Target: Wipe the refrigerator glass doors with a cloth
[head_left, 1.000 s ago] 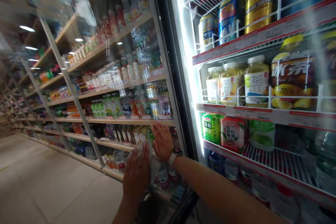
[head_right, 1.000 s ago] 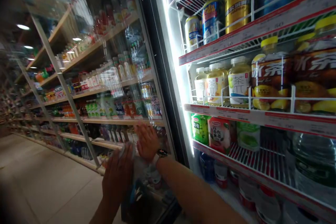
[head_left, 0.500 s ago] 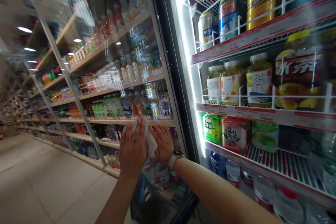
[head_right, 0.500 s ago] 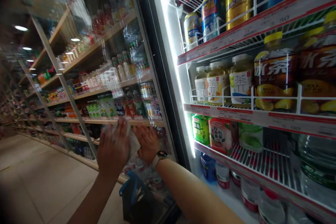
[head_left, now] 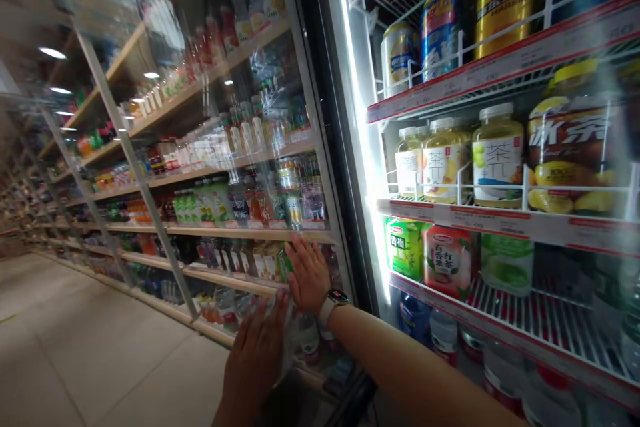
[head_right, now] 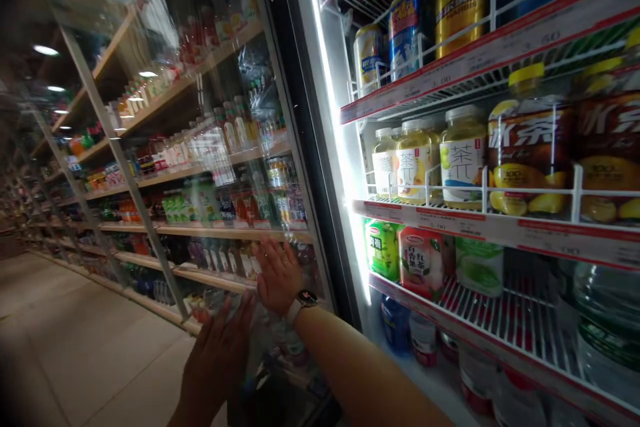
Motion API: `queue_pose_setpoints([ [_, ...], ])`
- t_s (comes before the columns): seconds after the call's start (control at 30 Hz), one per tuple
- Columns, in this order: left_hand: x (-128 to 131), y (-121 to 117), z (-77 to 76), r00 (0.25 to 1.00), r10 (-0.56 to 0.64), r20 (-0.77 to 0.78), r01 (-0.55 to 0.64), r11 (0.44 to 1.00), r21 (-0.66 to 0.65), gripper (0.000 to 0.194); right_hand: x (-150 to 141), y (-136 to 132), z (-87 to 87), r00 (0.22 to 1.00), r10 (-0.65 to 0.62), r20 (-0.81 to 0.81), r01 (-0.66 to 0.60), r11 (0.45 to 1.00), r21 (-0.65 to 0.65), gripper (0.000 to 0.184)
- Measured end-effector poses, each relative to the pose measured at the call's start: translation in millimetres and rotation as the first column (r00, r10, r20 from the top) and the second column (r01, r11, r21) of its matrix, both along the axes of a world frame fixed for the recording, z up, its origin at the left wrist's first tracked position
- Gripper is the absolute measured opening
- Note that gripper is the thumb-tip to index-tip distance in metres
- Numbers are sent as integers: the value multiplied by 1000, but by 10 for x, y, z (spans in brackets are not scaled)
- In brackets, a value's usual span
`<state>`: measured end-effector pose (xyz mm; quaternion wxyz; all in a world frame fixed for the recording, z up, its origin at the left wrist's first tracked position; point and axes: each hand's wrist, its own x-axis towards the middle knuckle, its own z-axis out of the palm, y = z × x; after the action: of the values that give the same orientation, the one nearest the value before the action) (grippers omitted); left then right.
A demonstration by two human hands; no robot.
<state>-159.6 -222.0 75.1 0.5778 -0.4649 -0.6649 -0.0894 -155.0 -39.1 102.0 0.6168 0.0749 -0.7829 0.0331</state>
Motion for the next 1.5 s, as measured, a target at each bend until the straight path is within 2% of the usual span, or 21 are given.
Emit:
queue_pose_setpoints([
  [0.07, -8, 15, 282, 999, 16, -30, -15, 999, 30, 62, -2, 0, -3, 1000, 5, -4, -5, 1000, 1, 63],
  [0.17, -2, 109, 802, 990, 83, -115, -67, 988, 137, 64, 8, -5, 1, 999, 18, -28, -18, 1000, 7, 63],
  [0.23, 6, 195, 1033, 990, 118, -76, -101, 975, 199, 65, 17, -7, 8, 998, 25, -50, -25, 1000, 7, 65],
  [0.27, 6, 233, 1085, 991, 122, -61, -105, 969, 222, 65, 18, -8, 10, 998, 27, -60, -27, 1000, 9, 66],
  [0.3, 5, 263, 1093, 992, 119, -51, -105, 967, 231, 65, 16, -8, 12, 997, 28, -67, -27, 1000, 11, 68],
  [0.37, -2, 289, 993, 992, 111, -60, -95, 972, 215, 66, 3, -8, 12, 996, 29, -90, -28, 1000, 11, 71],
  [0.5, 7, 230, 554, 988, 117, -105, -106, 988, 108, 64, -17, -11, 17, 989, 32, -146, -32, 999, 3, 69],
  [0.6, 43, 168, 255, 994, 91, -67, -85, 993, 77, 62, 10, -19, 33, 992, 39, -118, -39, 999, 5, 66],
  [0.67, 64, 142, 140, 997, 66, -32, -63, 994, 88, 61, 32, -23, 38, 993, 45, -108, -44, 999, 4, 66],
  [0.73, 74, 126, 99, 998, 55, -42, -52, 996, 71, 60, 40, -24, 32, 993, 51, -107, -51, 999, 5, 66],
  [0.87, 76, 125, 169, 999, 23, -23, -22, 999, 41, 61, 12, -17, 4, 995, 69, -78, -70, 998, -7, 66],
  [1.03, 66, 229, 406, 999, 23, 23, -24, 999, 27, 61, 83, -20, 42, 978, 195, -76, -201, 977, -74, 63],
  [1.1, 57, 311, 525, 998, 56, -2, -56, 998, 20, 64, 188, -55, 69, 952, 296, -81, -306, 938, -161, 62],
  [1.17, 56, 413, 637, 997, 74, -21, -74, 997, 20, 67, 317, -116, 82, 912, 391, -122, -409, 873, -266, 60],
  [1.23, 69, 518, 727, 999, 49, 12, -49, 998, 37, 69, 439, -190, 72, 874, 464, -147, -485, 811, -327, 57],
  [1.3, 94, 597, 793, 998, -18, 64, 14, 998, 54, 72, 528, -253, 46, 856, 505, -116, -510, 783, -355, 54],
  [1.4, 140, 602, 862, 980, -167, 108, 163, 986, 46, 78, 580, -306, 2, 857, 516, -18, -486, 794, -365, 53],
  [1.5, 172, 425, 895, 960, -246, 133, 254, 966, -46, 79, 567, -364, -23, 880, 472, 53, -431, 840, -329, 57],
])
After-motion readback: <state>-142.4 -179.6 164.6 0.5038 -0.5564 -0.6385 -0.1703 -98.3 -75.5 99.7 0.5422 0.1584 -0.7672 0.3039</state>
